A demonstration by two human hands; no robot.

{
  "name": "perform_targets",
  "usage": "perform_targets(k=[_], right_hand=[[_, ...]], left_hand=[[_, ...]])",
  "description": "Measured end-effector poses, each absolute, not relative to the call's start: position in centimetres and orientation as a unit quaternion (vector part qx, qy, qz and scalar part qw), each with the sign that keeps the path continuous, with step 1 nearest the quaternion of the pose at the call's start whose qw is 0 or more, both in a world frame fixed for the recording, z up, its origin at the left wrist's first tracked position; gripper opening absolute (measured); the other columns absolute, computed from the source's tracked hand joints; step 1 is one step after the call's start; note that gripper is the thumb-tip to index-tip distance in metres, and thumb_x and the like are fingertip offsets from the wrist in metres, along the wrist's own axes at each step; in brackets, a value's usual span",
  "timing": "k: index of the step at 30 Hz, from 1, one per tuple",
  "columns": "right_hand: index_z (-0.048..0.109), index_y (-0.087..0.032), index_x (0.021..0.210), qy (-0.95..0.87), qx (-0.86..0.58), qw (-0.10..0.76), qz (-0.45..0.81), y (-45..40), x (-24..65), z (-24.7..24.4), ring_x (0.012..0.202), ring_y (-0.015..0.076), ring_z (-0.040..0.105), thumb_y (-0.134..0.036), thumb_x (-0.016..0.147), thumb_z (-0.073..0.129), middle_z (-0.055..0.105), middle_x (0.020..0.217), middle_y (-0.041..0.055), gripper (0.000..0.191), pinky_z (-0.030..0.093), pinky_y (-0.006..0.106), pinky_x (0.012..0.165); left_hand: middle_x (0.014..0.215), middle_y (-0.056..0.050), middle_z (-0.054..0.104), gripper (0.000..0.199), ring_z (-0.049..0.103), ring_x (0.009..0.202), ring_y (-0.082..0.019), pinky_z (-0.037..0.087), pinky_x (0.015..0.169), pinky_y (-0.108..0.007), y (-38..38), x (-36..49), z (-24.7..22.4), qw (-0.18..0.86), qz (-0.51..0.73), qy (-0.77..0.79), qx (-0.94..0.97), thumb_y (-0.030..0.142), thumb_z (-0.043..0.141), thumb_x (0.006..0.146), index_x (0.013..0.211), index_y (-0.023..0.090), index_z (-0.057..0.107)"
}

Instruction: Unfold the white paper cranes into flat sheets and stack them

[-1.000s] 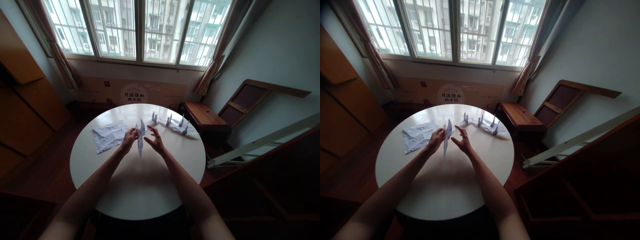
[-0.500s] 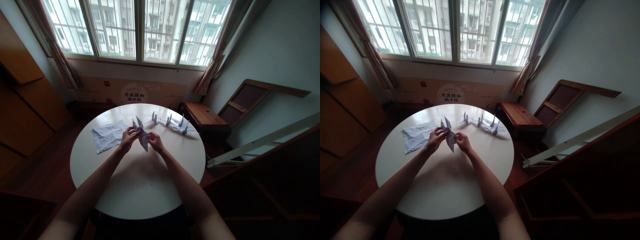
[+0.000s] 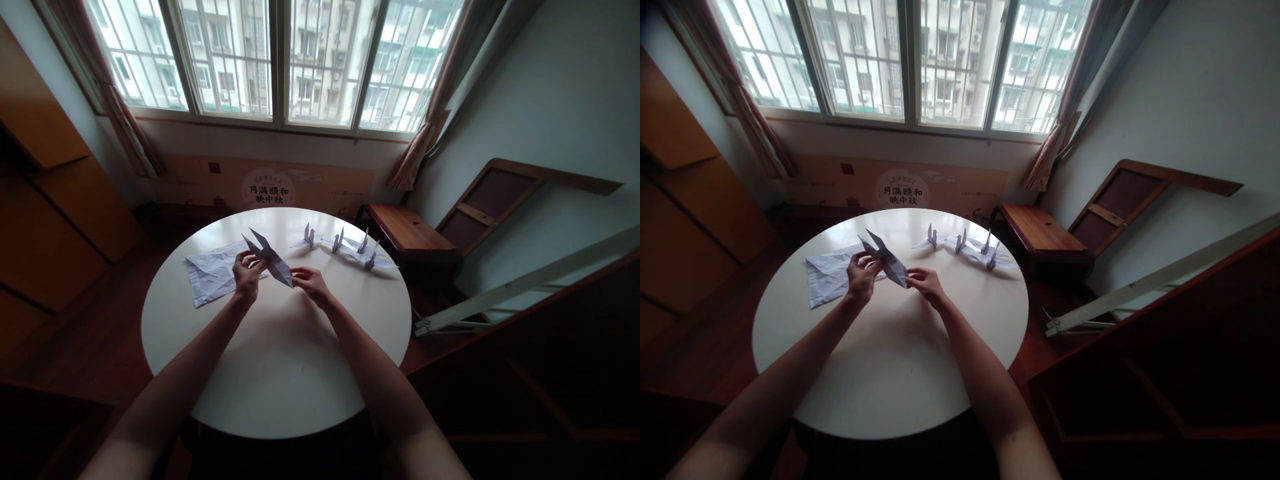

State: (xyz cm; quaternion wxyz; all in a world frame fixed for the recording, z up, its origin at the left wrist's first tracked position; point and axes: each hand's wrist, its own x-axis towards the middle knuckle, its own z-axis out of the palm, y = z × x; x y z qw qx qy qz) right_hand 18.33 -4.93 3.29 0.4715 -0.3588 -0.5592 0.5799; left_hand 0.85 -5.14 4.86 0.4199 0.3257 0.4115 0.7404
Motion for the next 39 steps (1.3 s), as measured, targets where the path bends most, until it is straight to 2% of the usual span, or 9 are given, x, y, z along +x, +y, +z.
perform_targets(k=[3,8,11,14,18,22,26,31,39], right_hand=[[0.071,-0.015,0.086,-0.566,-0.360,0.461,0.581,-5.1,18.5,3.5,0.055,0.0137,0.059,-0.047,0.051,0.085,0.066,0.059,0.0005,0.050,0.049,0.030,0.060],[0.061,-0.020,0.098,-0.530,-0.413,0.498,0.549,-4.9,18.9,3.7,0.060,0.0124,0.062,-0.057,0.071,0.069,0.067,0.069,0.0004,0.046,0.047,0.025,0.057],[0.057,-0.021,0.089,-0.542,-0.401,0.528,0.517,-5.0,18.9,4.1,0.066,0.0130,0.062,-0.057,0.071,0.069,0.065,0.075,0.0001,0.042,0.047,0.025,0.060],[0.060,-0.020,0.081,-0.593,-0.365,0.529,0.484,-5.3,18.5,4.4,0.073,0.0147,0.062,-0.052,0.068,0.074,0.065,0.080,0.0016,0.038,0.048,0.027,0.066],[0.064,-0.020,0.080,-0.645,-0.363,0.495,0.455,-5.6,17.9,4.0,0.082,0.0183,0.063,-0.050,0.067,0.076,0.065,0.091,0.0039,0.035,0.049,0.029,0.067],[0.061,-0.019,0.076,-0.628,-0.371,0.485,0.482,-5.4,17.8,3.6,0.076,0.0188,0.064,-0.053,0.068,0.074,0.064,0.079,0.0018,0.037,0.048,0.030,0.065],[0.059,-0.018,0.075,-0.600,-0.384,0.490,0.502,-5.3,18.0,3.9,0.068,0.0157,0.061,-0.057,0.065,0.074,0.062,0.073,-0.0003,0.043,0.046,0.028,0.062],[0.057,-0.019,0.076,-0.565,-0.414,0.474,0.533,-5.5,18.1,4.5,0.065,0.0134,0.058,-0.063,0.063,0.071,0.061,0.072,-0.0009,0.048,0.043,0.026,0.059],[0.055,-0.019,0.075,-0.518,-0.413,0.481,0.574,-5.1,18.4,4.2,0.059,0.0121,0.058,-0.056,0.058,0.078,0.063,0.067,-0.0015,0.047,0.043,0.026,0.058]], left_hand=[[0.083,0.004,0.058,0.058,0.065,0.077,-0.014,0.052,0.074,-0.032,-5.1,0.5,5.1,0.428,0.743,0.415,0.305,0.025,0.084,0.053,0.098,0.024,0.047],[0.084,0.003,0.059,0.057,0.064,0.075,-0.014,0.050,0.070,-0.030,-4.9,0.1,5.5,0.503,0.709,0.422,0.257,0.020,0.084,0.055,0.098,0.024,0.046],[0.081,0.001,0.062,0.052,0.063,0.071,-0.014,0.047,0.064,-0.027,-5.2,0.6,5.5,0.562,0.656,0.423,0.273,0.019,0.086,0.051,0.089,0.020,0.050],[0.072,0.003,0.062,0.049,0.061,0.064,-0.013,0.046,0.059,-0.025,-5.9,1.4,5.4,0.596,0.608,0.419,0.315,0.023,0.088,0.047,0.080,0.018,0.052],[0.076,-0.002,0.066,0.042,0.065,0.070,-0.018,0.050,0.059,-0.029,-6.8,2.3,5.5,0.641,0.536,0.391,0.386,0.033,0.086,0.055,0.076,0.016,0.053],[0.087,-0.008,0.068,0.041,0.067,0.081,-0.024,0.052,0.057,-0.030,-7.1,2.5,5.5,0.662,0.501,0.379,0.409,0.039,0.083,0.061,0.081,0.016,0.056],[0.088,-0.009,0.068,0.043,0.067,0.082,-0.023,0.054,0.059,-0.031,-6.9,2.4,5.3,0.647,0.500,0.393,0.420,0.040,0.085,0.059,0.082,0.014,0.060],[0.077,-0.007,0.067,0.045,0.066,0.073,-0.019,0.054,0.062,-0.031,-6.9,2.2,5.3,0.624,0.503,0.410,0.435,0.039,0.088,0.055,0.082,0.011,0.065],[0.072,-0.007,0.069,0.047,0.063,0.061,-0.015,0.048,0.055,-0.026,-6.8,2.0,5.4,0.601,0.512,0.435,0.433,0.039,0.089,0.051,0.081,0.011,0.066]])
